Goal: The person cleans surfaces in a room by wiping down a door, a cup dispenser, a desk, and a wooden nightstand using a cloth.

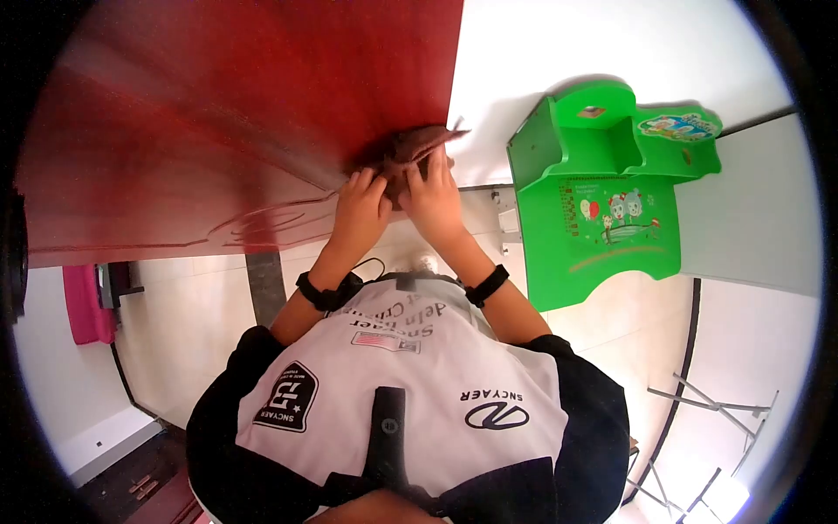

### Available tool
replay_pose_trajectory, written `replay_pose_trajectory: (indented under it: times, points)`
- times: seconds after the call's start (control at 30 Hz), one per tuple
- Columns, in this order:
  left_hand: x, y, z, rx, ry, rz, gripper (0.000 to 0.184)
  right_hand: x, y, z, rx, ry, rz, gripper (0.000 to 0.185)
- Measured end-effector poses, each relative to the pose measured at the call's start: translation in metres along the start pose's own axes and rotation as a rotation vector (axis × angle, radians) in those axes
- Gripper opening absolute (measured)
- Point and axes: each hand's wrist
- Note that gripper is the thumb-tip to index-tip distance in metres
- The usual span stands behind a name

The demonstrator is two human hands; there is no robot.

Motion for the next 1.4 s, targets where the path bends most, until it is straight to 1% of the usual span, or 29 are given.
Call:
replay_pose_trajectory:
  times: [0.07,0.13,0.2,0.27,0.33,0.4,0.43,0.47,0.5,0.53,0.57,0.7,0.77,0.8,0.83,0.87,0.9,0.93,1.0,1.03,1.07,1.13,1.17,1.2,1.27,1.3,1.37,1.4]
  points:
    - [-0.004,-0.010,0.005,-0.029,-0.059,-0.001,0.025,-0.008,0.001,0.009,-0.008,-0.017,0.100,0.053]
    - [-0.004,-0.009,0.003,-0.034,-0.060,-0.007,0.027,-0.014,0.008,0.016,-0.026,0.020,0.079,0.050]
    - [-0.004,-0.007,0.006,-0.051,-0.067,-0.013,0.029,-0.019,0.016,0.014,0.030,-0.014,0.077,0.047]
    - [0.001,-0.011,0.008,-0.028,-0.036,0.023,0.030,-0.020,0.019,0.006,0.040,-0.043,0.098,0.045]
    - [0.001,-0.022,0.020,-0.082,-0.053,0.011,0.027,-0.016,0.027,0.006,0.054,-0.059,0.120,0.043]
    - [-0.001,-0.030,0.025,-0.135,-0.085,-0.013,0.026,-0.020,0.037,0.010,0.202,0.025,0.109,0.040]
    - [0.001,-0.033,0.023,-0.128,-0.158,-0.046,0.027,-0.020,0.037,0.010,0.370,0.065,0.183,0.038]
    - [0.002,-0.036,0.022,-0.119,-0.230,-0.077,0.029,-0.020,0.038,0.010,0.412,0.083,0.227,0.036]
    - [0.003,-0.040,0.023,-0.116,-0.238,-0.075,0.029,-0.023,0.039,0.011,0.474,0.048,0.321,0.034]
    - [0.005,-0.044,0.023,-0.112,-0.258,-0.030,0.032,-0.025,0.039,0.011,0.535,0.013,0.411,0.032]
    - [0.007,-0.045,0.023,-0.108,-0.275,0.015,0.034,-0.027,0.038,0.010,0.537,0.017,0.414,0.032]
    - [0.018,-0.040,0.014,-0.079,-0.329,0.018,0.035,-0.026,0.043,0.010,0.625,-0.067,0.485,0.027]
    - [0.027,-0.026,0.004,-0.098,-0.485,0.027,0.040,-0.032,0.054,0.018,0.670,-0.093,0.503,0.025]
    - [0.027,-0.018,0.008,-0.089,-0.491,0.032,0.040,-0.036,0.062,0.022,0.930,-0.123,0.574,0.023]
    - [0.027,-0.007,0.015,0.014,-0.437,0.014,0.042,-0.040,0.069,0.023,1.191,-0.150,0.638,0.021]
    - [0.027,0.002,0.020,0.117,-0.381,0.001,0.044,-0.047,0.075,0.023,1.152,-0.178,0.612,0.019]
    - [0.023,0.000,0.033,0.115,-0.269,0.015,0.046,-0.054,0.080,0.023,1.082,-0.184,0.622,0.019]
    - [0.022,0.000,0.040,0.121,-0.268,0.034,0.046,-0.058,0.081,0.020,1.008,-0.187,0.630,0.019]
    - [0.021,0.000,0.050,0.210,-0.033,0.075,0.044,-0.062,0.082,0.013,0.944,-0.178,0.644,0.020]
    - [0.022,0.001,0.054,0.230,-0.001,0.062,0.044,-0.067,0.080,0.007,0.880,-0.198,0.667,0.021]
    - [0.021,-0.001,0.058,0.219,-0.014,0.065,0.044,-0.070,0.077,0.004,0.876,-0.197,0.684,0.021]
    - [0.026,0.001,0.051,0.240,-0.087,0.020,0.043,-0.066,0.072,-0.001,0.898,-0.069,0.633,0.024]
    - [0.028,0.004,0.047,0.239,-0.132,-0.005,0.044,-0.064,0.068,-0.004,0.853,-0.044,0.657,0.029]
    - [0.031,0.003,0.044,0.236,-0.130,-0.004,0.044,-0.060,0.064,-0.008,0.849,-0.045,0.657,0.029]
    - [0.037,-0.004,0.036,0.130,-0.308,0.036,0.046,-0.056,0.056,-0.013,0.824,0.013,0.615,0.037]
    - [0.039,-0.006,0.032,0.129,-0.307,0.033,0.046,-0.055,0.053,-0.012,0.824,0.010,0.615,0.037]
    - [0.046,-0.012,0.026,-0.069,-0.524,-0.017,0.046,-0.051,0.046,-0.009,0.836,-0.002,0.605,0.048]
    - [0.051,-0.020,0.027,-0.071,-0.522,-0.018,0.046,-0.048,0.038,-0.009,0.834,-0.004,0.603,0.048]
Point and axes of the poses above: each hand's wrist, its own x-axis towards the middle knuckle, its own z-axis out of the palm, y = z × x, and after that the axes turned 5 degrees about -y, right-handed
